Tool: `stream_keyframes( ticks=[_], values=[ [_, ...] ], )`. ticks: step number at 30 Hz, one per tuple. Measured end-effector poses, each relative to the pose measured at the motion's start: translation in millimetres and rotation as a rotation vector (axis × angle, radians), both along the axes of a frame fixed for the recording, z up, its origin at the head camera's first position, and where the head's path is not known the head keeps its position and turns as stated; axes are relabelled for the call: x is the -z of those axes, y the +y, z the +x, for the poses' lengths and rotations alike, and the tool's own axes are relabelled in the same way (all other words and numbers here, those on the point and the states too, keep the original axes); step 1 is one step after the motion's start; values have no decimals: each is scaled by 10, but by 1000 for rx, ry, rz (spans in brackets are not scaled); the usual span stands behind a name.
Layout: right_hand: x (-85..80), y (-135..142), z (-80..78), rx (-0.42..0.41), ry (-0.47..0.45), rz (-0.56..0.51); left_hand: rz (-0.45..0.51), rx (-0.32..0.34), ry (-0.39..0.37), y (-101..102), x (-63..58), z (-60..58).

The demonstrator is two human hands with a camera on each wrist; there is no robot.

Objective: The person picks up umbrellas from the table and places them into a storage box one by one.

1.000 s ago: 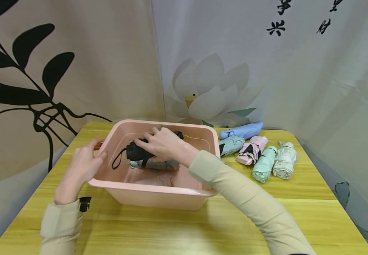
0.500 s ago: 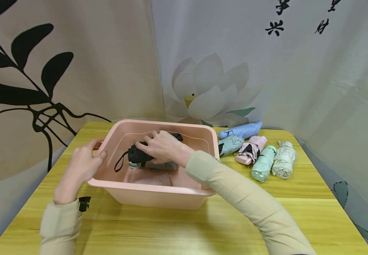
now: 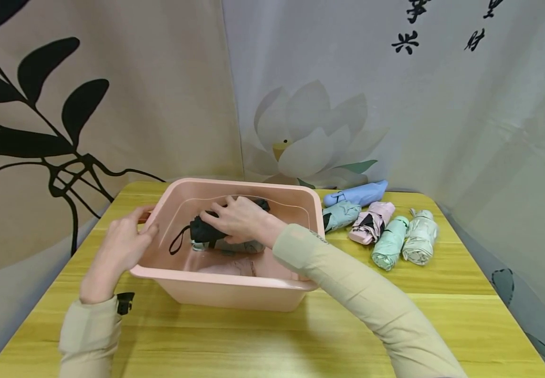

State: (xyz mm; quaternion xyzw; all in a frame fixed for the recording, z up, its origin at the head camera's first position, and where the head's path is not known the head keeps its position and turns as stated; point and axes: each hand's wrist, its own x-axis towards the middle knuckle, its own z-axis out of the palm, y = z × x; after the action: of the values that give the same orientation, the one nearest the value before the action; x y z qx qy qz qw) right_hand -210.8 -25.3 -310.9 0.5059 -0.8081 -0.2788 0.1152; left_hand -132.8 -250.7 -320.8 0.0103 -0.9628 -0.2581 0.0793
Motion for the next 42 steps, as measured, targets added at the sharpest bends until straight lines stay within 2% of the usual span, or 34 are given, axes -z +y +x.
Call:
stream_keyframes(
  ticks=[8,21,39,42],
  values=[
    [28,-1,-56,70,-162,-12,5,-2,13,4,8,5],
    [63,-9,-64,45,-144,-64,-2,-4,4,5,7,8],
    [123,-3,-96,98,-204,-86,-10,-3,3,12,2,6],
    [122,-5,-95,87,-193,-102,-7,-2,6,10,0,5]
  ],
)
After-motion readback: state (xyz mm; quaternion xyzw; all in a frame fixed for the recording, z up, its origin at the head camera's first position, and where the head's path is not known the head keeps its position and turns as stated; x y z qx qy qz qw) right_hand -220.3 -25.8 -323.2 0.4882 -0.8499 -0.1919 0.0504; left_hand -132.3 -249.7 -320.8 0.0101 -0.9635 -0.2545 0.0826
